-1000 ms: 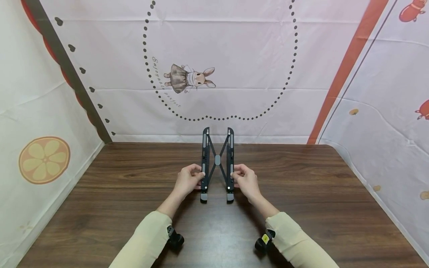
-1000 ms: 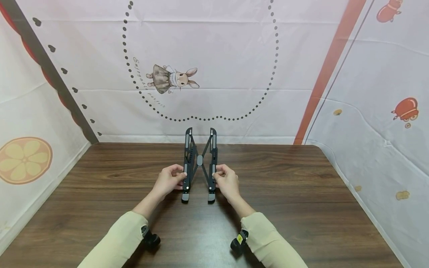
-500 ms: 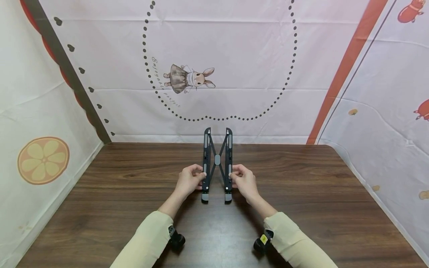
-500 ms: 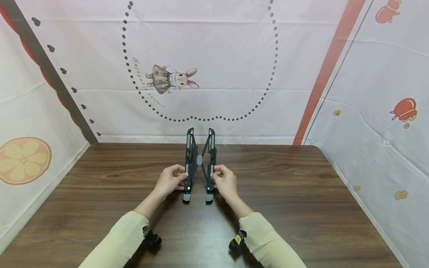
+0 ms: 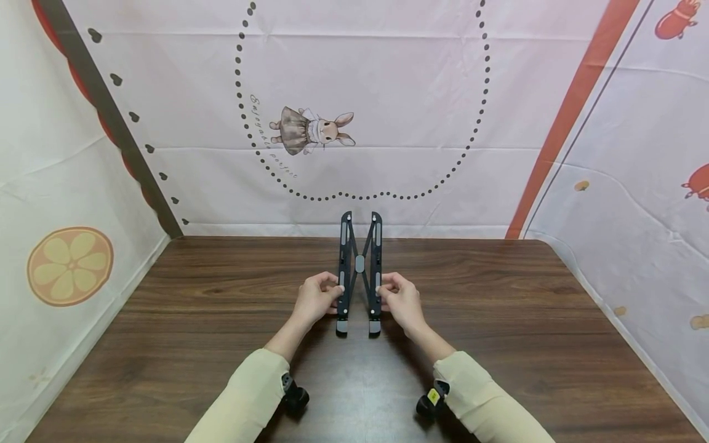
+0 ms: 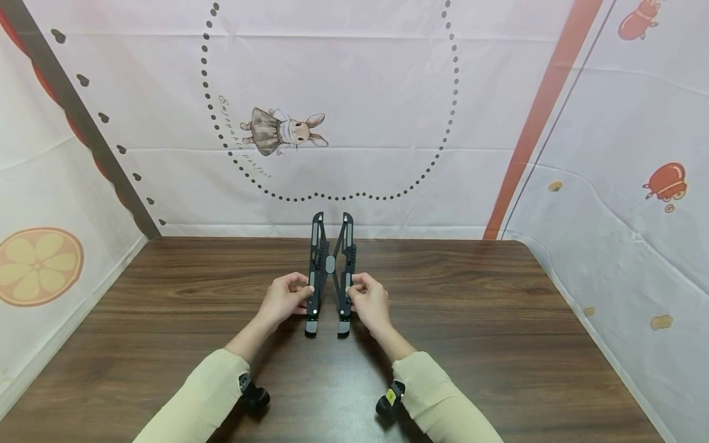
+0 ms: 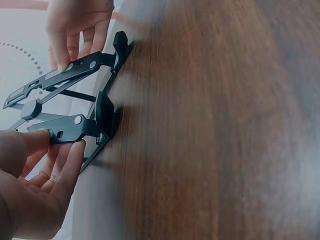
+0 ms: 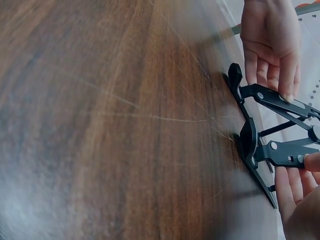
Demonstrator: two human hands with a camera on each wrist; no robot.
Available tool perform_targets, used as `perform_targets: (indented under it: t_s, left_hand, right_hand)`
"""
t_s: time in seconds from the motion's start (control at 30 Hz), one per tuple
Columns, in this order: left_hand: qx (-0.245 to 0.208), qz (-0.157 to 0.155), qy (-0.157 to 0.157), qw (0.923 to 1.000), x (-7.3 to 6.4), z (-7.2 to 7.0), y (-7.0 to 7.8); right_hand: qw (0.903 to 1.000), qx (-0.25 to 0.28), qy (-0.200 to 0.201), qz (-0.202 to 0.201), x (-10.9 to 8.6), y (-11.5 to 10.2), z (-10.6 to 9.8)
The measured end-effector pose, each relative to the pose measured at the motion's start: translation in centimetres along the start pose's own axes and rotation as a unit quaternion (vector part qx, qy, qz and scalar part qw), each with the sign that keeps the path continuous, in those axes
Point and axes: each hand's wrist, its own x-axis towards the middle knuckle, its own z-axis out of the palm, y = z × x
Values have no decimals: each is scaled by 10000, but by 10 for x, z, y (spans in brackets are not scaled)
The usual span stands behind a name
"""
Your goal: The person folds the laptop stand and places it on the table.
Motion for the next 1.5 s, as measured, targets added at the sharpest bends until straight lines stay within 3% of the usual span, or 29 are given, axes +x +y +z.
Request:
perform_targets:
  t_s: [1.5]
  left_hand:
    - [-250,138,-179,9994,0,29,7]
  right_hand:
    - [9996,161,-58,-220,-3,1,5]
